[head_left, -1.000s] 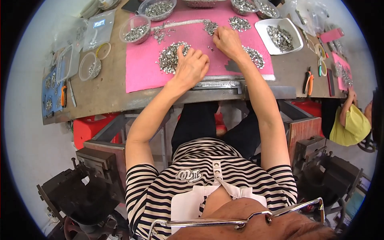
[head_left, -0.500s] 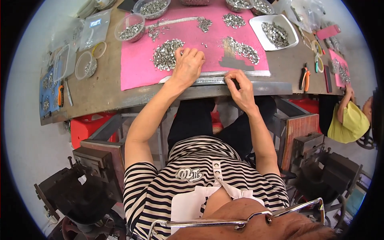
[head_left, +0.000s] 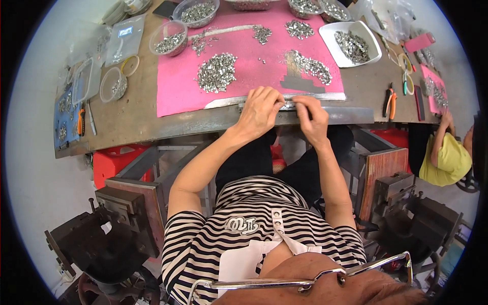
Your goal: The person assembles small metal rings and metal plates into plastic trays and plastic containers by hand, organizing them into the containers.
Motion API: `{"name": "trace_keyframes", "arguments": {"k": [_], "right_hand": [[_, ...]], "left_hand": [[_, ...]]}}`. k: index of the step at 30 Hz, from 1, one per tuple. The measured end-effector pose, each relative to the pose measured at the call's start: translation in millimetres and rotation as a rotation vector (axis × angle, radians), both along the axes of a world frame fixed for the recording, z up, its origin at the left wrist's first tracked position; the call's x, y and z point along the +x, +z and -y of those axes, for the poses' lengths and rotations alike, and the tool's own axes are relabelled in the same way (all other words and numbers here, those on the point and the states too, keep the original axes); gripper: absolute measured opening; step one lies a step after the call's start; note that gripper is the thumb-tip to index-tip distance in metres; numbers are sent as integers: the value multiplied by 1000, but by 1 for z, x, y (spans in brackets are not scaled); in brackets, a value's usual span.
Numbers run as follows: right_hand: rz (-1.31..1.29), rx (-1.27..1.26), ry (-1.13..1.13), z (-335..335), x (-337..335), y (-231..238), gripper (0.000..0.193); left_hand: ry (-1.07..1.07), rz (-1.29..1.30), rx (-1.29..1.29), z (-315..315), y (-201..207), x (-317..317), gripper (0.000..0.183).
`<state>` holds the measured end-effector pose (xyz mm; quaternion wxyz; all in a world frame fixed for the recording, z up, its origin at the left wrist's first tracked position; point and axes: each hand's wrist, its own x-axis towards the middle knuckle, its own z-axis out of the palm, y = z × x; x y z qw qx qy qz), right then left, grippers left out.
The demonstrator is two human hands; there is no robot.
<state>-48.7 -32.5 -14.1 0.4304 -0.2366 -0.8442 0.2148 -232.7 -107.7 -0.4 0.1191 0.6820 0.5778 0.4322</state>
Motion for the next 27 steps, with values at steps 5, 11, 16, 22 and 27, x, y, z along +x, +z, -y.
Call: {"name": "trace_keyframes", "arguments": {"k": [5, 11, 16, 22, 27], "right_hand": [[-121, -378, -71, -1, 4, -1, 7], [-109, -312, -103, 0, 2, 0, 6], [-119, -296, -99, 1, -1, 4, 7], [-101, -258, -110, 2, 1, -2, 7], [-96, -212, -111, 1, 4, -2, 6]], "left_hand": [[7, -37, 45, 0, 0, 3, 9], [10, -70, 87, -1, -3, 3, 9], [11, -95, 92, 1, 2, 2, 10], [62, -364, 159, 14, -8, 3, 26], [163, -251, 84, -31, 8, -34, 16]]}}
